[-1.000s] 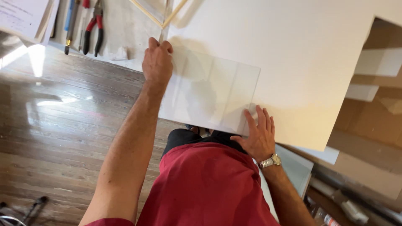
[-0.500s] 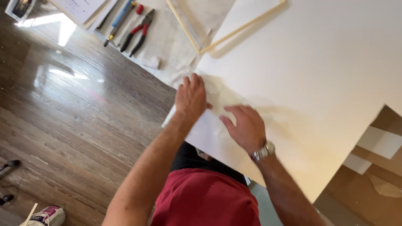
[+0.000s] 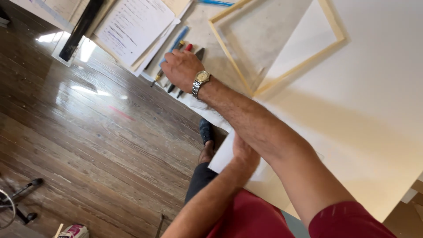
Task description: Marking and cutting a white board using a glass pane as a template and a utility knife with a straight edge.
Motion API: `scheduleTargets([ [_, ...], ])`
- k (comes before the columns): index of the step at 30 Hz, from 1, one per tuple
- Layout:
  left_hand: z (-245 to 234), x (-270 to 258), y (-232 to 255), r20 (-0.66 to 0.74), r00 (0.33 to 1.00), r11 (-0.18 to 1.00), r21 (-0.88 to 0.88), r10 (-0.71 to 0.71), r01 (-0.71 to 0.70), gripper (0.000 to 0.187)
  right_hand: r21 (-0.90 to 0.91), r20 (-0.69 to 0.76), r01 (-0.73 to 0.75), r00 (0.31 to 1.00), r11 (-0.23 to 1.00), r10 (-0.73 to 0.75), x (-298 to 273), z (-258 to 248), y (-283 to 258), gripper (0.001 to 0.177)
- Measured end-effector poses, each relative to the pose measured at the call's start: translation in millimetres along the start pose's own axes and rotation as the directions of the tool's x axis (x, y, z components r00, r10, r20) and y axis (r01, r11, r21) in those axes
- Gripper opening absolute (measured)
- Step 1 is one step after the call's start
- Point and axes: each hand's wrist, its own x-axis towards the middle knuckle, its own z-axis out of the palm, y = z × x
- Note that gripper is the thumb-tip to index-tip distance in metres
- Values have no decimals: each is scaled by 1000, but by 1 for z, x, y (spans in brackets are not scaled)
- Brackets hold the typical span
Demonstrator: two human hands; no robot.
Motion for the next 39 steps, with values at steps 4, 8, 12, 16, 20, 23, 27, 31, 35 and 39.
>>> scheduleTargets([
  [4, -31, -10, -7, 31, 999, 997, -72, 10, -8, 34, 19, 118, 101, 988, 995, -103, 2, 20, 5, 22],
  [8, -37, -15, -5, 54, 998, 992, -127, 34, -27, 34, -12, 139, 173, 976, 985, -169, 7, 10, 15, 24],
  [12, -36, -18, -3, -30, 999, 996, -83, -19, 17, 32, 86, 412, 225, 879, 971, -240, 19, 9, 22, 22],
  [16, 4, 5, 2, 58, 996, 991, 112, 62, -68, 65, 50, 317, 471, 829, 881, -461, 32, -30, 17, 15],
  [20, 35, 17, 14, -144, 989, 998, 56, -28, 37, 53, 581, 218, -25, 968, 814, -126, 26, -128, 8, 13],
  [23, 24, 12, 15, -304, 945, 974, 147, -119, 170, 53, 892, 74, -163, 973, 422, 218, -29, -173, 36, 25],
  [27, -1, 0, 11, -155, 987, 986, 147, -51, 74, 52, 979, 144, -201, 773, 23, 618, -139, -213, 58, 23],
  [31, 23, 6, 17, -311, 943, 992, 2, -118, 124, 49, 950, 178, -311, 635, 38, 752, -245, -223, 51, 17],
  [35, 32, 14, 18, -260, 961, 993, 40, -98, 112, 88, 871, 309, -491, 560, 8, 769, -290, -201, 46, 17],
  [39, 15, 4, 21, -249, 964, 992, 54, -95, 112, 100, 850, 311, -526, 546, 30, 778, -285, -183, 39, 12],
])
